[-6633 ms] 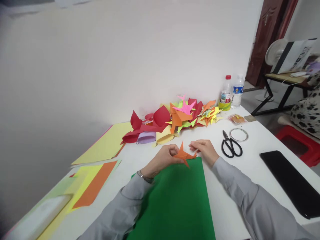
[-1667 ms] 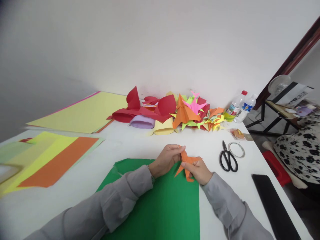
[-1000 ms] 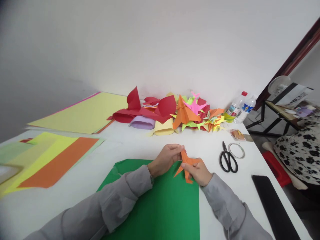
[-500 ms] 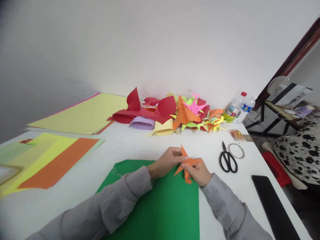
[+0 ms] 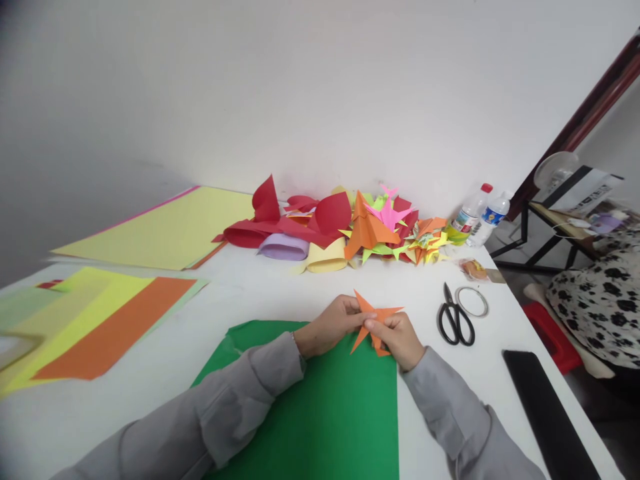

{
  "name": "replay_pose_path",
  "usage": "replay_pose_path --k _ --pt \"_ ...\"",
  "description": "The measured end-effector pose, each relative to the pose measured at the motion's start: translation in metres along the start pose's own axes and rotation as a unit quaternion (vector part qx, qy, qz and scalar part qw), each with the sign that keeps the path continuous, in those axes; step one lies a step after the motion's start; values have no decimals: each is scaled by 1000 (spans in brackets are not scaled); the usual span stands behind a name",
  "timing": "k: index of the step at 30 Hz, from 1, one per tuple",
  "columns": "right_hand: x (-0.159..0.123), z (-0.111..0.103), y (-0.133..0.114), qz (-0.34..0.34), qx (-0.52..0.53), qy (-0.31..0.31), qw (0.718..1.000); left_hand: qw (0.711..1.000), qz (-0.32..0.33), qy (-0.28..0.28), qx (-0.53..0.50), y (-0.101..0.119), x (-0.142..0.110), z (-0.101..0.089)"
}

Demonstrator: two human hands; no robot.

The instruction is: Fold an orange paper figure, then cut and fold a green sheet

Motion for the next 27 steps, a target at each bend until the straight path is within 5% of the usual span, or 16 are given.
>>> replay_pose_path --k 7,17,27 --pt "-1 2 -2 -12 25 -38 999 999 18 -28 6 1 0 3" --pt "1 -1 -3 -19 40 3 999 999 9 -7 -38 -3 -1 4" --pt "1 0 -2 5 89 7 996 995 -11 -46 -91 -2 -1 7"
Point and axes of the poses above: each hand's wrist, its own x-axis towards the middle knuckle, its own z-axis out of the palm, y = z × x, the point moved 5 cm from there along x, towards the middle knuckle, and after that the axes turned 1 degree about -z, right-handed, at the moved point
